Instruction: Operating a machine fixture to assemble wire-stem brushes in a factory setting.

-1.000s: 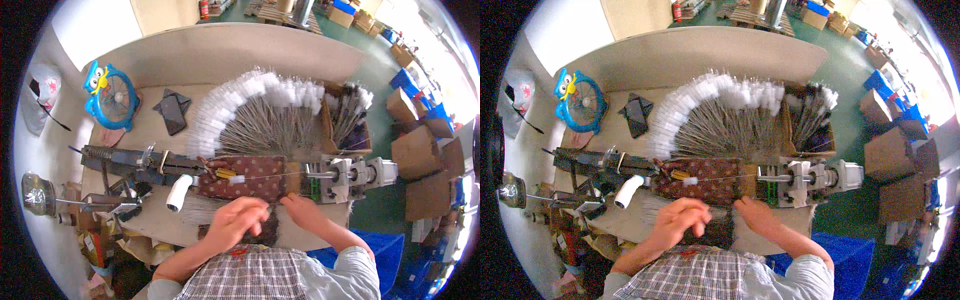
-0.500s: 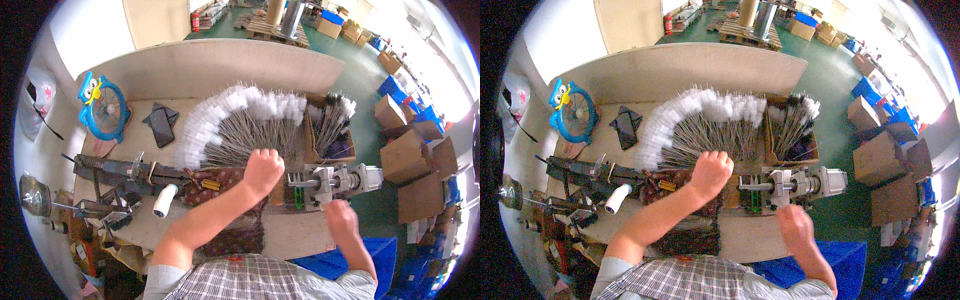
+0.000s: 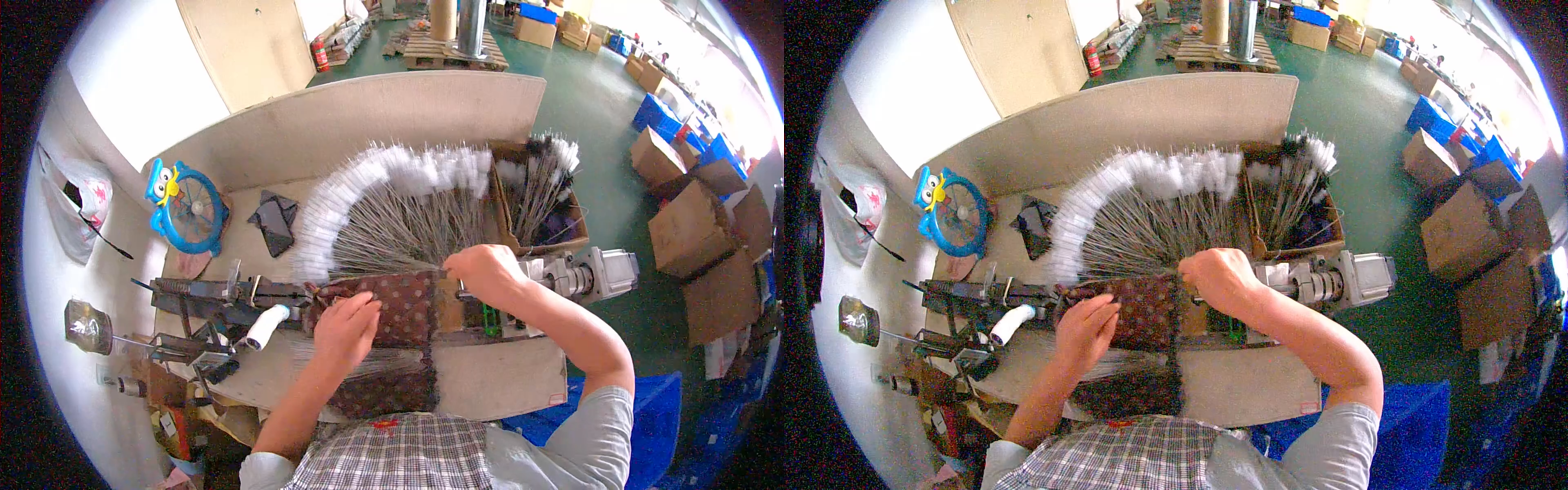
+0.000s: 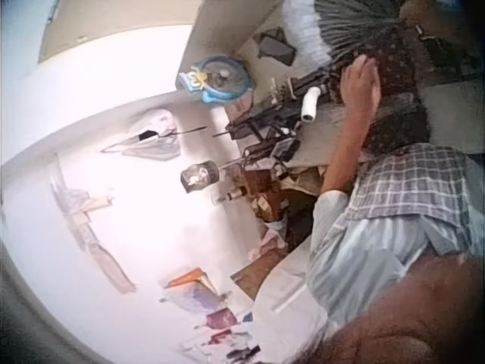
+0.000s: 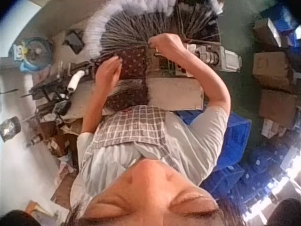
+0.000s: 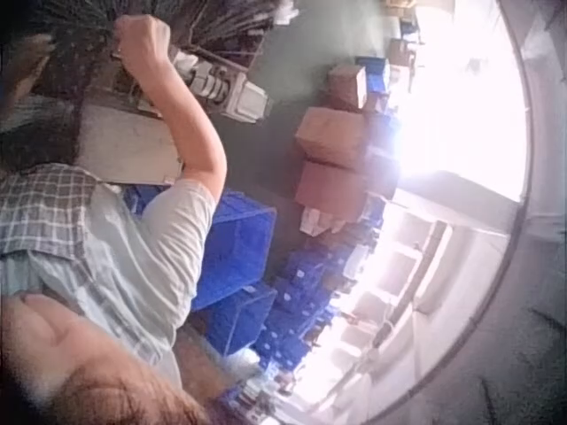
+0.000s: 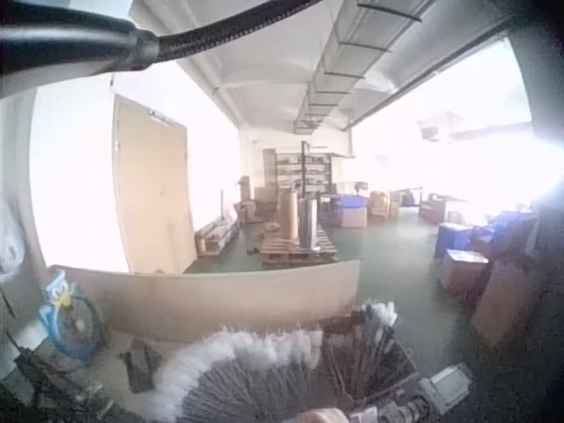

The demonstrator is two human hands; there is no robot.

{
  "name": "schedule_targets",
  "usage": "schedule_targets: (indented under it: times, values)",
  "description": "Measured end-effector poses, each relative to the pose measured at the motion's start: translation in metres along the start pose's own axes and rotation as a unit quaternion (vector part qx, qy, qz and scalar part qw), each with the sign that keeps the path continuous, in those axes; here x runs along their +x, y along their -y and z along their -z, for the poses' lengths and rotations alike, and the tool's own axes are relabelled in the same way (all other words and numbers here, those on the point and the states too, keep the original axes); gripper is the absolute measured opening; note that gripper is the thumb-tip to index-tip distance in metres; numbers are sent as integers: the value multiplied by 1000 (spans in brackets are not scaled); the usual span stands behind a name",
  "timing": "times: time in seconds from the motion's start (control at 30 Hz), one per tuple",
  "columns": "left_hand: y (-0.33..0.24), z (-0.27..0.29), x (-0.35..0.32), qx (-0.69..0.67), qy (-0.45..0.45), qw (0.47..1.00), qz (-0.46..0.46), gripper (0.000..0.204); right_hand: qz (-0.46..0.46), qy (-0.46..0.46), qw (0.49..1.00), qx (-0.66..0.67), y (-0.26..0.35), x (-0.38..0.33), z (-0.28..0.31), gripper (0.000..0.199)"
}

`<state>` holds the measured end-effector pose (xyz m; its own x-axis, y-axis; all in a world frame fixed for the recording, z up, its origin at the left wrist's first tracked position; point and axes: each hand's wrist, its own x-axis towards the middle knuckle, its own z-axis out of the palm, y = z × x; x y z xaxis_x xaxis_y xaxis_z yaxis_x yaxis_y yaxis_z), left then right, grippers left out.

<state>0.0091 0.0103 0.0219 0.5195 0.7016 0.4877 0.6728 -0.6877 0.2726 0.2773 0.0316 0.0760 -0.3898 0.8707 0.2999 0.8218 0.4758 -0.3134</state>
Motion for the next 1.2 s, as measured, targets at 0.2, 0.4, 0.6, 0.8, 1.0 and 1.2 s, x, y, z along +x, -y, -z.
schedule_targets:
  times: [0.2, 0.4, 0.6, 0.8, 1.0, 1.2]
  values:
    - [9, 39, -79, -30, -104, 971, 215, 14, 1, 158, 981, 113, 23, 17, 13, 18]
    - [-1, 39, -83, -57, -109, 967, 225, 12, -70, 207, 973, 70, -4, 21, -6, 20]
    - [1, 34, -90, -86, -113, 958, 249, 12, -92, 250, 953, 143, 22, 32, 6, 25]
    - [-3, 34, -78, -113, -73, 960, 245, 12, 81, 152, 970, 170, 71, 66, -51, 20]
    - [18, 27, -101, -280, -96, 866, 402, 17, 104, 34, 976, 189, 112, 89, -105, 15]
    - [39, 60, -91, -532, -192, 631, 531, 27, 55, 23, 991, 116, 132, 98, -124, 11]
